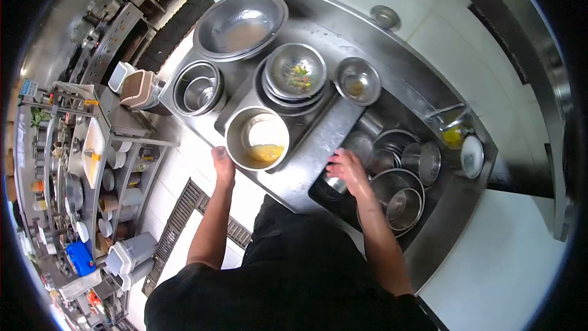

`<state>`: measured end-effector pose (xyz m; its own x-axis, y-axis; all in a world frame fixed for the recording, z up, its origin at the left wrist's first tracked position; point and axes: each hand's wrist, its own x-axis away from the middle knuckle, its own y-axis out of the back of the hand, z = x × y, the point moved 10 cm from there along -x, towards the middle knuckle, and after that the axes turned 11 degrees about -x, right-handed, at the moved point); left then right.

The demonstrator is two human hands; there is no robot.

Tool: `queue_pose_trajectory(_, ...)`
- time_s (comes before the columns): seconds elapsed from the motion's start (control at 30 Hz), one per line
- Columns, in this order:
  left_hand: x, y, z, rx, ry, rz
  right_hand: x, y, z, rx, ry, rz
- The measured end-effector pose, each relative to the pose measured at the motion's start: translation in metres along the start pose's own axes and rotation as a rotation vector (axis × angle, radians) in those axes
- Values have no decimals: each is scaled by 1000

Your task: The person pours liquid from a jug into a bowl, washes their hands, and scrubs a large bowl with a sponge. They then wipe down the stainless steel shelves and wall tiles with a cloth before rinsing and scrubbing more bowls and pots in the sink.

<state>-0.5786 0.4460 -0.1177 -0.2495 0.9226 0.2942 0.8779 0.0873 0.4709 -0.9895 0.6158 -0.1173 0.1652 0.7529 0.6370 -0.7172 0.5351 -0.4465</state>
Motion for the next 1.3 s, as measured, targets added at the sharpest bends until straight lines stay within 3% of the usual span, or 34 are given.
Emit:
queue_pose_trajectory(0.07, -26, -4, 2, -23, 1, 51, -32, -49, -5, 203, -8, 2)
queue_pose_trajectory(0.1, -57, -6, 32, -54, -58, 31, -49, -63, -11, 183, -40, -12)
queue_pose_trajectory(0.13, -35, 2, -17, -33, 26, 64, -59, -84, -13, 161, -70, -24)
queue_pose_trajectory(0.2, -61, 14, -7, 137, 6, 21, -74, -101, -16, 224, -98, -95)
queue_pose_trajectory(0.27, -83, 56, -30, -134, -167, -178, -93, -98, -27, 305, -87, -189)
queue_pose_trajectory(0.3, -82, 76, -69, -103, -246, -242, -88, -99, -16, 293, 16, -345)
queue_pose_trajectory(0.33, -82, 93, -104, -102, -308, -297, -97, -102, -11, 351, 85, -312)
queue_pose_trajectory(0.37, -86, 108, -143, -250, -480, -409, -107, -95, -13, 409, 152, -287)
queue_pose_trajectory(0.43, -112, 123, -210, -255, -769, -488, -125, -70, -31, 503, 243, -260)
queue_pose_trajectory(0.47, -142, 120, -234, -299, -734, -429, -140, -55, -42, 539, 269, -257)
queue_pose_trajectory(0.53, -209, 104, -265, -409, -726, -372, -163, -47, -42, 925, 428, -348)
queue_pose_trajectory(0.57, -246, 88, -276, -374, -721, -323, -155, -68, -31, 879, 397, -270)
queue_pose_trajectory(0.67, -376, 40, -276, -740, -730, -256, -155, -95, -27, 333, 200, -283)
queue_pose_trajectory(0.73, -443, 22, -258, -872, -544, -212, -121, -135, 9, 303, 74, -323)
queue_pose_trajectory(0.77, -455, 10, -257, -857, -573, -163, -132, -128, 7, 364, 68, -385)
queue_pose_trajectory(0.83, -474, -9, -257, -810, -600, -7, -137, -138, 18, 402, 77, -319)
queue_pose_trajectory(0.9, -492, -33, -250, -731, -537, 279, -144, -139, 27, 488, 96, -316)
queue_pose_trajectory(0.97, -488, -54, -251, -646, -549, 425, -172, -126, 17, 562, 106, -298)
queue_pose_trajectory(1.0, -490, -55, -252, -643, -584, 401, -182, -119, 8, 571, 103, -251)
queue_pose_trajectory(1.07, -498, -54, -252, -676, -628, 356, -161, -126, 20, 307, 43, -233)
queue_pose_trajectory(1.13, -499, -28, -258, -779, -526, 66, -147, -125, 19, 125, 19, -188)
queue_pose_trajectory(1.2, -457, -13, -297, -734, -772, -107, -141, -108, 5, 31, 28, -128)
queue_pose_trajectory(1.27, -395, 7, -333, -655, -903, -240, -107, -79, 6, 89, 171, -143)
queue_pose_trajectory(1.3, -364, 14, -343, -480, -870, -157, -84, -60, 11, 145, 242, -175)
